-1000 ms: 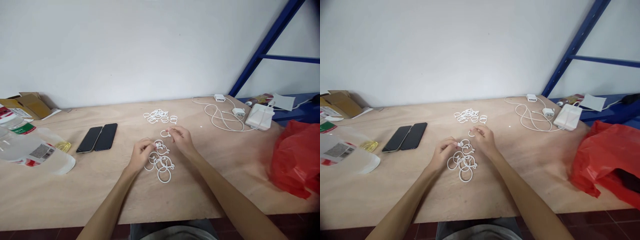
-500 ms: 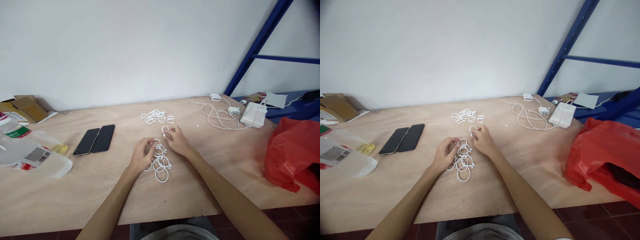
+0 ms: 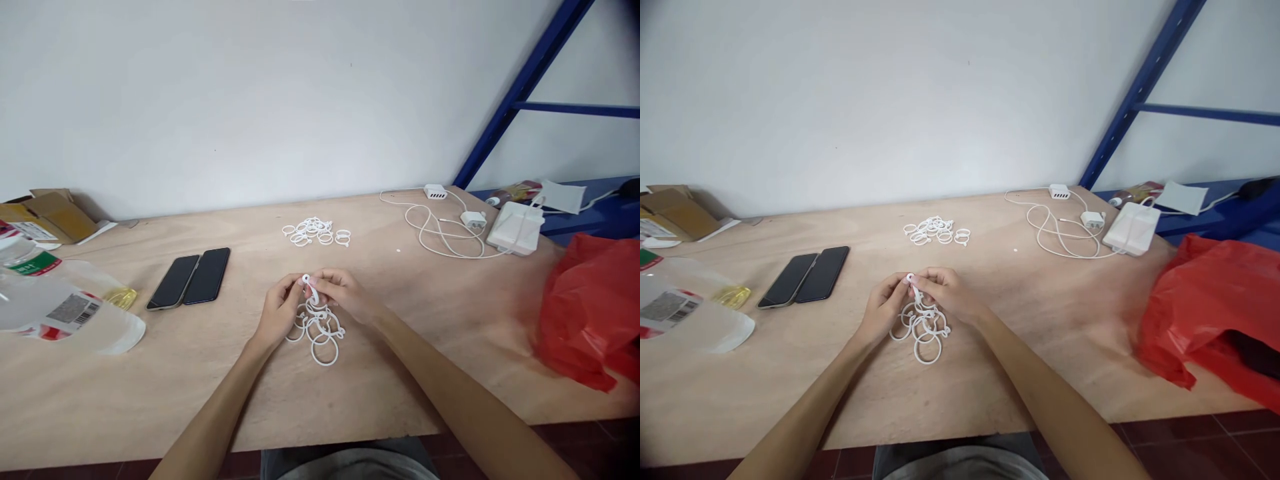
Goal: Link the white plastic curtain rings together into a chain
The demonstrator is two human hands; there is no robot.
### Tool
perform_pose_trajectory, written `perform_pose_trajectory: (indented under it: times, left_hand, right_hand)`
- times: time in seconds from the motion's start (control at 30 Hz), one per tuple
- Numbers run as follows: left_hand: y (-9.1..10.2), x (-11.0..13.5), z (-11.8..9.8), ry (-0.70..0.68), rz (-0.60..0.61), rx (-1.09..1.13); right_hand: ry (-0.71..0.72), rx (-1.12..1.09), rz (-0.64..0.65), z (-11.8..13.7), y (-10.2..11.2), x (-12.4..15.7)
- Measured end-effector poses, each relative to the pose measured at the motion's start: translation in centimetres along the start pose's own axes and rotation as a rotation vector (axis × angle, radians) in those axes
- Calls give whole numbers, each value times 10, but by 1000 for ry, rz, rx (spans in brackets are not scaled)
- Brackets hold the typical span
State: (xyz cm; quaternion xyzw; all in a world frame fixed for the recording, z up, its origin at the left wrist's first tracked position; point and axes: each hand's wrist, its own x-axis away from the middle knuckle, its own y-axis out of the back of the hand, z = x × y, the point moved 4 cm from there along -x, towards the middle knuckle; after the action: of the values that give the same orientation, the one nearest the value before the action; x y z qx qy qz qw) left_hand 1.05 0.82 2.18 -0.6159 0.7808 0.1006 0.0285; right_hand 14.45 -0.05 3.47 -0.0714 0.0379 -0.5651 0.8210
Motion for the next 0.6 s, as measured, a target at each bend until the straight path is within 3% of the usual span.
perform_pose_trajectory:
  times: [0.17, 0.4, 0.6]
  left_hand:
    - [2, 1, 0, 65, -29, 77]
    - [-12, 6, -9, 367, 260, 564]
    - [-16, 10, -16, 428, 309, 729]
  right_hand:
    - [-52, -81, -24, 1, 0, -1]
    - [-204, -383, 51, -4, -3, -1]
    - [-250, -556, 100, -7, -8, 0]
